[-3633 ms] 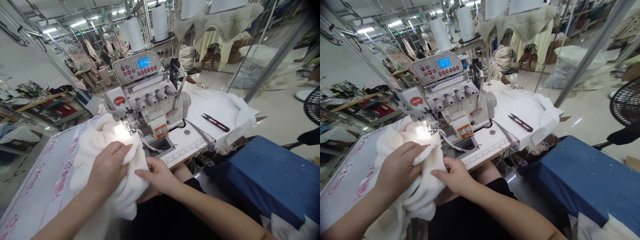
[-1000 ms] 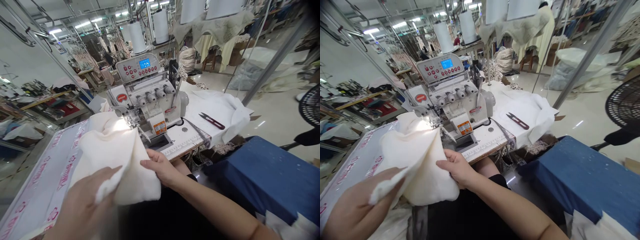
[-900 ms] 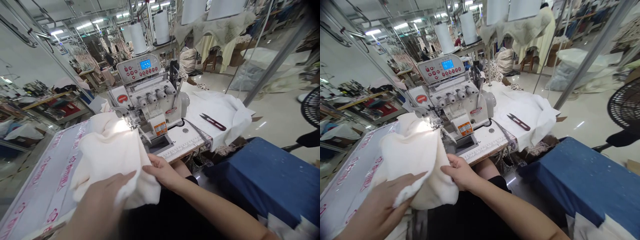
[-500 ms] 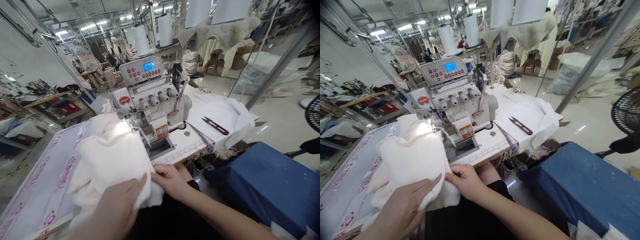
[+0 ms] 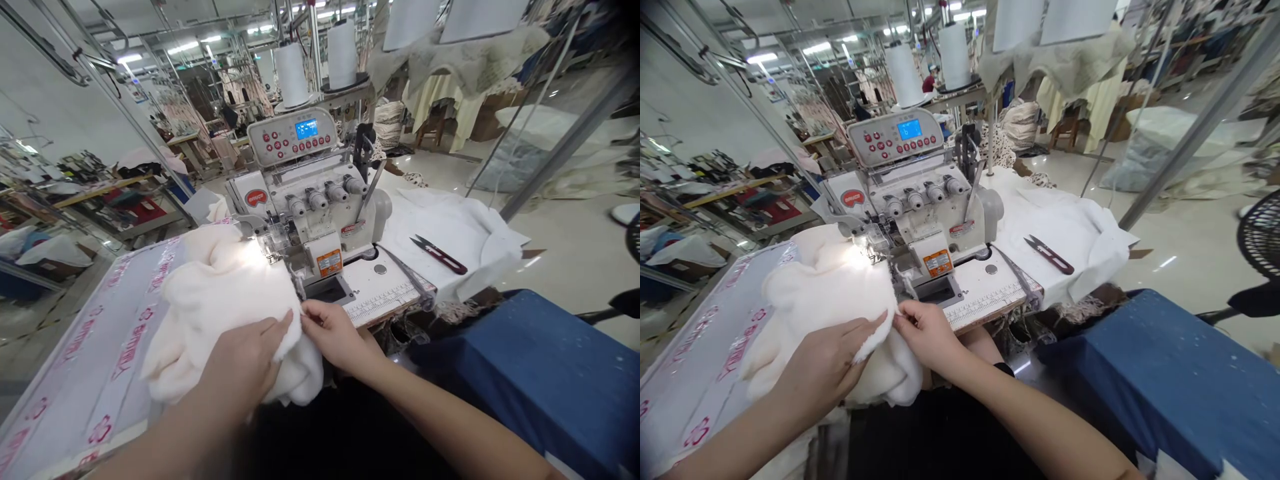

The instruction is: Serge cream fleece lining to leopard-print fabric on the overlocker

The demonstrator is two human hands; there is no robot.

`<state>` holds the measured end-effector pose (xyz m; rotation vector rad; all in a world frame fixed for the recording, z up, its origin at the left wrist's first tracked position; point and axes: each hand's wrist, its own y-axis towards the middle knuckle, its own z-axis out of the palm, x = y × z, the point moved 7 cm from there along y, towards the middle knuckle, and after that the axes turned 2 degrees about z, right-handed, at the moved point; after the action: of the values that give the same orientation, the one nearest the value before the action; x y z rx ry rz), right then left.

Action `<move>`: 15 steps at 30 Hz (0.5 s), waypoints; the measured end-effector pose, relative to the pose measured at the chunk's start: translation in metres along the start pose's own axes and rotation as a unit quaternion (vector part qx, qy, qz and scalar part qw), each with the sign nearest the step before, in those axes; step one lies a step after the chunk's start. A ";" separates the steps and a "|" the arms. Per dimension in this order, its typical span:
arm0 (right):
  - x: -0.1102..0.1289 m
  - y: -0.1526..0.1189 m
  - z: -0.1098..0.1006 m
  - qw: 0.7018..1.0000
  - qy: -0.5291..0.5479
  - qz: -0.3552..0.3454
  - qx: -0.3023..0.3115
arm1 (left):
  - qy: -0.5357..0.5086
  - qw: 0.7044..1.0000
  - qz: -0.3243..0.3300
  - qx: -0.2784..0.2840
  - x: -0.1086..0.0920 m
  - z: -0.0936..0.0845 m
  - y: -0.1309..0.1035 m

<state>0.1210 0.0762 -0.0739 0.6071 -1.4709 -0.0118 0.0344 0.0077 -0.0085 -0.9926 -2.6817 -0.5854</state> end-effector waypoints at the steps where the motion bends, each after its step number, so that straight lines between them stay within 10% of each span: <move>1: 0.002 0.003 -0.001 1.000 -0.004 -0.005 -0.003 | 0.005 1.000 -0.006 -0.001 0.003 0.000 0.003; 8: 0.002 0.006 0.012 0.995 0.079 0.028 0.051 | 0.049 0.995 -0.065 0.054 0.020 -0.009 0.021; 12: -0.019 -0.025 0.035 0.970 0.151 0.087 0.167 | -0.030 0.997 -0.017 -0.064 -0.024 -0.034 0.001; 15: -0.019 -0.038 0.035 0.970 0.157 0.068 0.172 | -0.112 0.987 0.076 -0.089 -0.073 -0.020 -0.023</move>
<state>0.0992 0.0378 -0.1069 0.7487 -1.2078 0.4358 0.0751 -0.0587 -0.0217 -1.3744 -2.7466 -0.7318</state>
